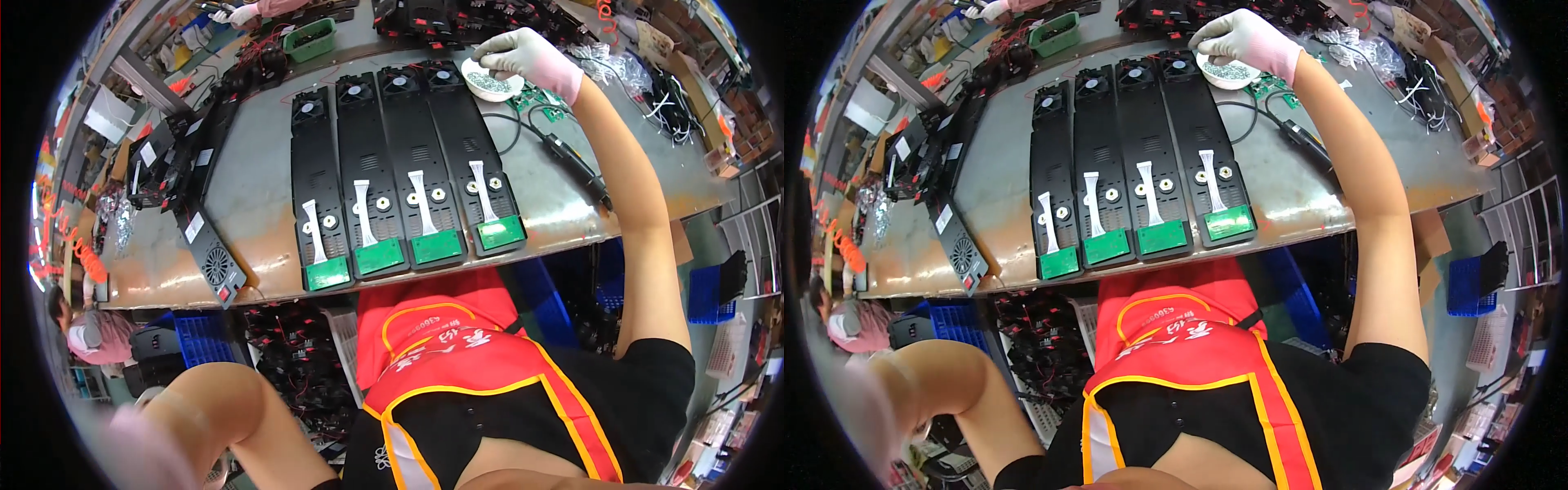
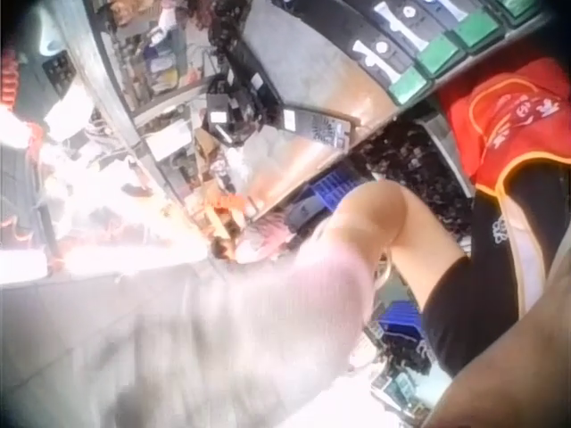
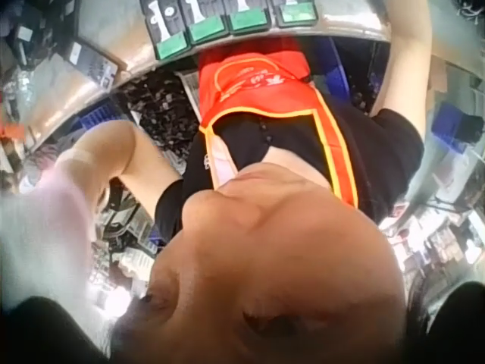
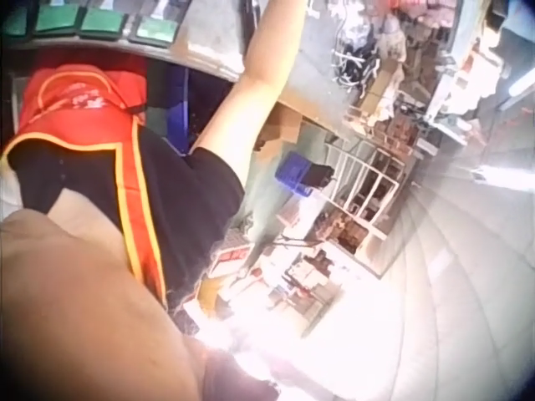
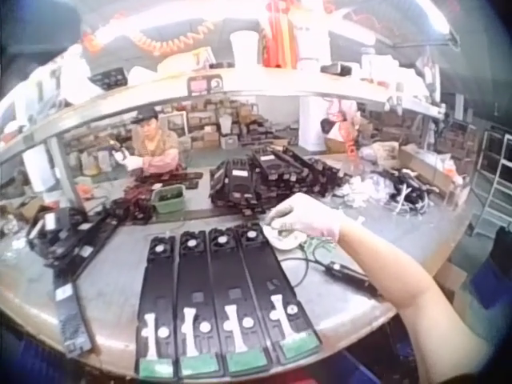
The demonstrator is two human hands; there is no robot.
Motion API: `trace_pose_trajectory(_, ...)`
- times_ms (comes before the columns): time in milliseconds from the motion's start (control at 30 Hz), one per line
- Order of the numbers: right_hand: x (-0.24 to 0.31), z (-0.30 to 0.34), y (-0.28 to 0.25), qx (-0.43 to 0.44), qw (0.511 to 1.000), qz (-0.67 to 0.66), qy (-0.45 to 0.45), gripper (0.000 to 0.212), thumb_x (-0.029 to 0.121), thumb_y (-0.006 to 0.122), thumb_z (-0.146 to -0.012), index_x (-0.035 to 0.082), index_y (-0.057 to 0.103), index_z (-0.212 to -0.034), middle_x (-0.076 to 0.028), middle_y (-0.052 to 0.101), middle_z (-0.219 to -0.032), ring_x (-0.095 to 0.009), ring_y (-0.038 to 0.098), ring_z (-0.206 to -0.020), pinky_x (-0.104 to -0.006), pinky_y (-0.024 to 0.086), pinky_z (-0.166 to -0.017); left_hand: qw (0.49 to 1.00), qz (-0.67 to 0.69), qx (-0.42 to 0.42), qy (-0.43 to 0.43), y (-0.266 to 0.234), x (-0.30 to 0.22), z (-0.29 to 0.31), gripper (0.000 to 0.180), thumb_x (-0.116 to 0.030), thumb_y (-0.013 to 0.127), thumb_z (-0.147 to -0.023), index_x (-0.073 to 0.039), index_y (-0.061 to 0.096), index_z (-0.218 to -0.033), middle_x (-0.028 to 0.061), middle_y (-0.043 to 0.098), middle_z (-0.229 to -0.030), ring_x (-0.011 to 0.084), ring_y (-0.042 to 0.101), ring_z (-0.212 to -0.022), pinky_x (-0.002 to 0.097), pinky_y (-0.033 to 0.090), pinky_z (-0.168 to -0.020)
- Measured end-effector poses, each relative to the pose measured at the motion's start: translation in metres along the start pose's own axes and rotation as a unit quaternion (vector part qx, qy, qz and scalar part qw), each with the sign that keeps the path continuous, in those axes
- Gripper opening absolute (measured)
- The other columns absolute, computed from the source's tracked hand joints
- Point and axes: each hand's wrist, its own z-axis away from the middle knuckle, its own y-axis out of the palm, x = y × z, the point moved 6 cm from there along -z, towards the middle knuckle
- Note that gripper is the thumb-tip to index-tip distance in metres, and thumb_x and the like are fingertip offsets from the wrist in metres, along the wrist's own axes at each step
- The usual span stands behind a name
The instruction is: The person assembles electronic components into metal housings, securing them with screws using an electric screwdriver.
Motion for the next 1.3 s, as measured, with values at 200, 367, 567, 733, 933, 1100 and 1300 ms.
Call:
trace_pose_trajectory(200,0.085,0.066,0.062,0.192,0.972,0.086,-0.103,0.022,0.012,0.064,-0.080,0.001,0.069,-0.097,-0.012,0.068,-0.085,-0.015,0.065,-0.075,-0.0264,0.051,-0.066,0.886,0.100,-0.353,-0.284,-0.036,0.314,-0.032,0.038,-0.024,0.042,-0.095,0.007,0.051,-0.116,0.0235,0.054,-0.120,0.0356,0.054,-0.109,0.0489,0.041,-0.099)
trace_pose_trajectory(367,0.080,0.120,0.152,0.228,0.925,0.089,-0.290,0.024,0.015,0.059,-0.077,0.006,0.068,-0.098,-0.014,0.066,-0.085,-0.029,0.064,-0.080,-0.0367,0.050,-0.072,0.893,0.133,-0.274,-0.330,-0.053,0.376,-0.010,0.021,-0.014,0.045,-0.094,0.000,0.057,-0.102,0.0100,0.062,-0.092,0.0187,0.059,-0.082,0.0335,0.049,-0.080)
trace_pose_trajectory(567,0.065,0.141,0.150,0.132,0.941,0.198,-0.242,0.018,0.016,0.053,-0.081,0.007,0.061,-0.094,-0.014,0.063,-0.088,-0.031,0.064,-0.081,-0.0391,0.051,-0.070,0.892,0.146,-0.207,-0.374,-0.109,0.401,-0.011,0.018,-0.006,0.037,-0.093,-0.002,0.054,-0.092,0.0068,0.061,-0.092,0.0132,0.060,-0.086,0.0279,0.051,-0.084)
trace_pose_trajectory(733,0.057,0.142,0.137,0.145,0.914,0.315,-0.210,0.010,0.013,0.059,-0.075,0.006,0.064,-0.081,-0.010,0.062,-0.084,-0.027,0.065,-0.079,-0.0385,0.053,-0.064,0.892,0.138,-0.174,-0.395,-0.116,0.412,-0.014,0.020,-0.004,0.039,-0.094,0.001,0.052,-0.109,0.0137,0.058,-0.114,0.0214,0.056,-0.109,0.0319,0.043,-0.098)
trace_pose_trajectory(933,-0.055,0.141,0.032,-0.114,0.914,0.377,-0.097,0.013,0.017,0.060,-0.075,0.010,0.062,-0.086,-0.010,0.059,-0.084,-0.030,0.061,-0.082,-0.0411,0.050,-0.068,0.887,0.017,-0.279,-0.368,-0.111,0.391,-0.004,0.028,0.002,0.042,-0.091,0.010,0.046,-0.118,0.0213,0.054,-0.118,0.0302,0.055,-0.111,0.0388,0.045,-0.101)
trace_pose_trajectory(1100,-0.186,0.195,-0.003,-0.132,0.859,0.445,0.217,0.049,0.030,0.069,-0.077,0.004,0.052,-0.114,-0.015,0.057,-0.102,-0.030,0.057,-0.096,-0.0400,0.049,-0.078,0.908,-0.057,-0.252,-0.328,-0.091,0.383,-0.008,0.018,-0.006,0.048,-0.095,0.000,0.051,-0.111,0.0100,0.056,-0.099,0.0146,0.055,-0.079,0.0230,0.048,-0.066)
trace_pose_trajectory(1300,-0.188,0.197,0.014,-0.208,0.845,0.467,0.157,0.045,0.032,0.068,-0.078,0.007,0.054,-0.113,-0.011,0.057,-0.092,-0.027,0.058,-0.091,-0.0388,0.049,-0.074,0.900,-0.081,-0.179,-0.388,-0.073,0.389,-0.009,0.024,-0.030,0.051,-0.096,-0.007,0.052,-0.105,-0.0021,0.046,-0.072,0.0060,0.038,-0.055,0.0180,0.032,-0.044)
